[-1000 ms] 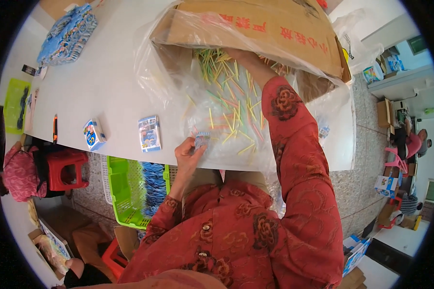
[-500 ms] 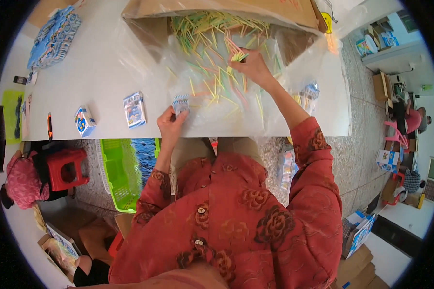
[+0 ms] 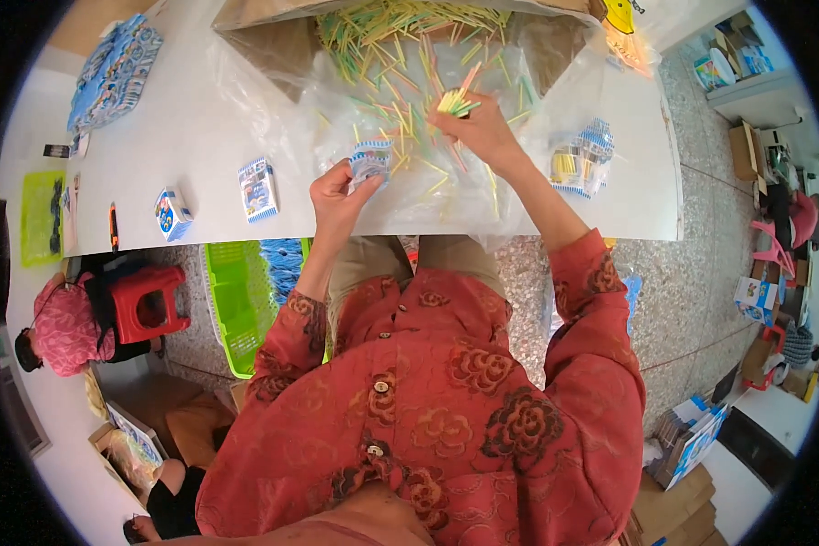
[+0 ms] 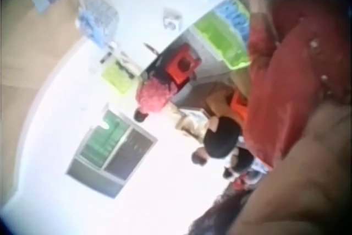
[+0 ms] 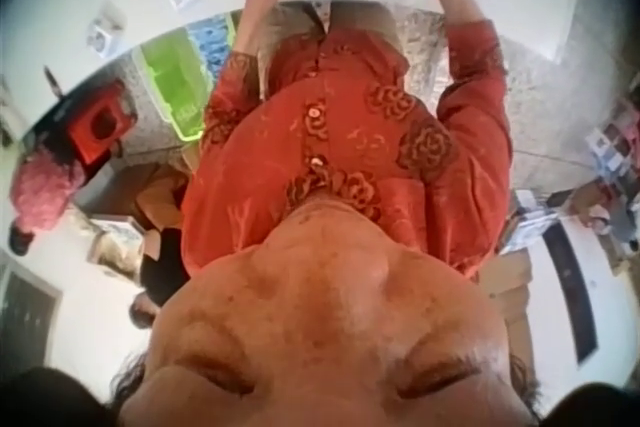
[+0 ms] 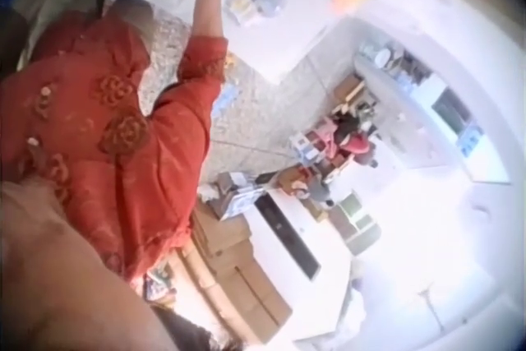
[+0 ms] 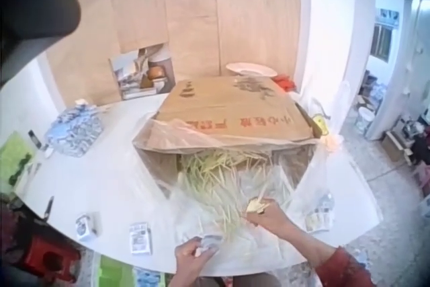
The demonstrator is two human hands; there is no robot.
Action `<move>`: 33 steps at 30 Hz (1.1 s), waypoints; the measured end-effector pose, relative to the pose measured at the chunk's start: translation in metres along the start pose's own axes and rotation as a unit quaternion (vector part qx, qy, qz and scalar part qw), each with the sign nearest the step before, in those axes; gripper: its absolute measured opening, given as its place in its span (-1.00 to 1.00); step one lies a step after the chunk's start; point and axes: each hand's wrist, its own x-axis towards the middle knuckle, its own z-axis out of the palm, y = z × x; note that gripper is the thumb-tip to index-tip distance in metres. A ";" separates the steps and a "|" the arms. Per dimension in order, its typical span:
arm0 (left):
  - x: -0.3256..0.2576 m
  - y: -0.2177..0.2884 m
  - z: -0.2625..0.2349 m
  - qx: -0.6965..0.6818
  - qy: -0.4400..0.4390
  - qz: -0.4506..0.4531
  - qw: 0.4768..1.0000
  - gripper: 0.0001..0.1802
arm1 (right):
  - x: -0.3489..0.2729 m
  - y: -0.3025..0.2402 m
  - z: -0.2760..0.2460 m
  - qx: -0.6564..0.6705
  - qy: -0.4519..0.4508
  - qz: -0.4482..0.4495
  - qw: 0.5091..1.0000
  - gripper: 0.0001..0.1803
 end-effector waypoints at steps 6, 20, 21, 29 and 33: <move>0.005 0.001 0.015 0.032 -0.057 0.022 0.998 -0.91 | -0.024 -0.081 0.000 0.147 -0.056 -0.012 0.988 -0.88; 0.009 0.005 0.025 0.098 -0.053 0.086 0.990 -0.81 | -0.032 -0.075 0.004 0.119 -0.103 0.025 0.987 -0.88; 0.009 0.005 0.025 0.099 -0.056 0.092 0.989 -0.81 | -0.032 -0.074 0.004 0.088 -0.097 0.013 0.991 -0.88; 0.008 0.011 0.026 0.110 -0.052 0.097 0.988 -0.83 | -0.035 -0.078 0.009 0.056 -0.067 -0.044 0.995 -0.90; 0.011 0.010 0.032 0.097 -0.032 0.060 0.993 -0.87 | -0.037 -0.081 0.014 0.023 -0.057 -0.058 0.996 -0.89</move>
